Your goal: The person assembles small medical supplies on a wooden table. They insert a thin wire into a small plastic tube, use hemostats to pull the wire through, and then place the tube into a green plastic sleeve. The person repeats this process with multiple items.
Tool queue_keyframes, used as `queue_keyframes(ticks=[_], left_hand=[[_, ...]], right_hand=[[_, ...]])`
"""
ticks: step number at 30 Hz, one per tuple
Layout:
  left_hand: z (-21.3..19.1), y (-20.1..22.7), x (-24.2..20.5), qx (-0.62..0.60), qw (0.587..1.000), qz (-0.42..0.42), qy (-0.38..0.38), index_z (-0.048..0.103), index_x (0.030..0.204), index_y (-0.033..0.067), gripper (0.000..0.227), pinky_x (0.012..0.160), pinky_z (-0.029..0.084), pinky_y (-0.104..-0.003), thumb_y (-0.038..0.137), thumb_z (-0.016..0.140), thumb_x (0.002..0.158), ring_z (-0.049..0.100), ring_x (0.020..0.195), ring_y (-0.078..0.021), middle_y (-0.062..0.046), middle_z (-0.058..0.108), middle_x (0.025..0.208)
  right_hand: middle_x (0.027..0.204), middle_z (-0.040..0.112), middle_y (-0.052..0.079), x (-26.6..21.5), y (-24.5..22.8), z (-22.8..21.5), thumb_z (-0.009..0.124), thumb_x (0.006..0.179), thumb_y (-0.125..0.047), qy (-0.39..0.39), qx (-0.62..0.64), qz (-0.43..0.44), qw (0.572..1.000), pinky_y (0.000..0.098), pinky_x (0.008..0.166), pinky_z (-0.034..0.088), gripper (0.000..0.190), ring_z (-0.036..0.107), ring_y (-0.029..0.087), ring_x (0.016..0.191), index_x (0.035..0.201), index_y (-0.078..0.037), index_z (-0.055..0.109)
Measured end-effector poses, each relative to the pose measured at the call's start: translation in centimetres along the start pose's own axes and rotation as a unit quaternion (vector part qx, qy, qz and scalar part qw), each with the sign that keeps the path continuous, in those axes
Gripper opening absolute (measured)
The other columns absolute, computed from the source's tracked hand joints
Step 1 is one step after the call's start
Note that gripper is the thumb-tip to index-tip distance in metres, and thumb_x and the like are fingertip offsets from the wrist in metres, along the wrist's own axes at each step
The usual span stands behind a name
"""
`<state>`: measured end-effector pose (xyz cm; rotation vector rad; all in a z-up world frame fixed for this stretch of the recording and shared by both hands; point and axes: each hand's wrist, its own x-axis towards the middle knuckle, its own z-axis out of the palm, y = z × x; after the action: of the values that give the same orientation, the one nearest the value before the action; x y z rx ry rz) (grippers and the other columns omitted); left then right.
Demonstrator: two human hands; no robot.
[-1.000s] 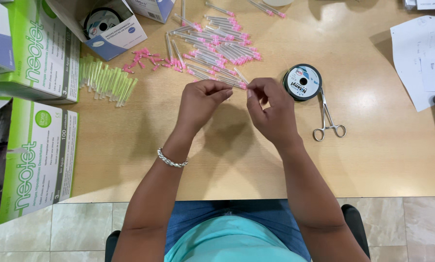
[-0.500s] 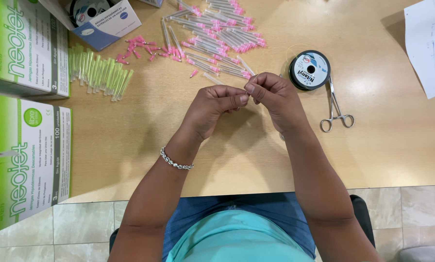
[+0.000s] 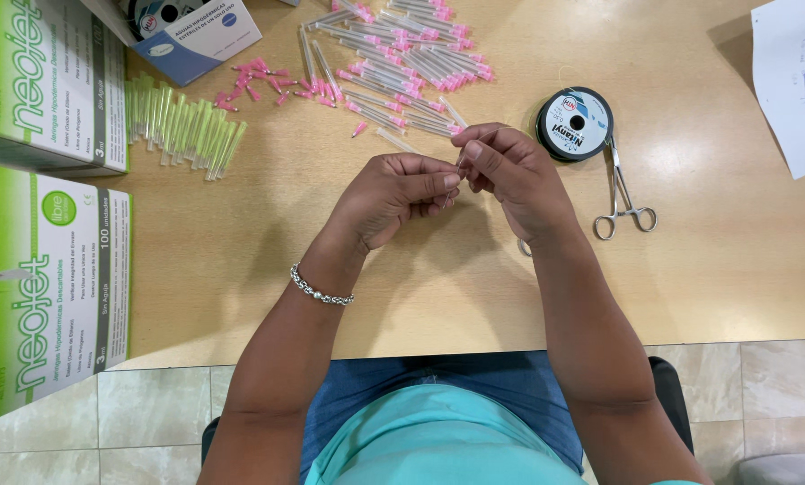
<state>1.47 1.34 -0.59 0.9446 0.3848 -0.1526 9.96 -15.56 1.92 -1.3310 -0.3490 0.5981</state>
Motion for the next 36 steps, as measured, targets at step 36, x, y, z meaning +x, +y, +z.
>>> queue_keyframes(ticks=[36], left_hand=[[0.4,0.6,-0.8,0.013,0.999,0.051,0.006,0.077,0.098,-0.0054,0.024,0.056,0.058,-0.020,0.004,0.087,0.079,0.073,0.066,-0.0175,-0.016,0.073,0.074]], right_hand=[[0.088,0.071,0.013,-0.3,-0.1,1.2,0.073,0.097,-0.011,0.012,0.053,0.020,0.998,0.0274,0.076,0.064,0.015,0.073,0.016,0.080,0.100,0.003,0.069]])
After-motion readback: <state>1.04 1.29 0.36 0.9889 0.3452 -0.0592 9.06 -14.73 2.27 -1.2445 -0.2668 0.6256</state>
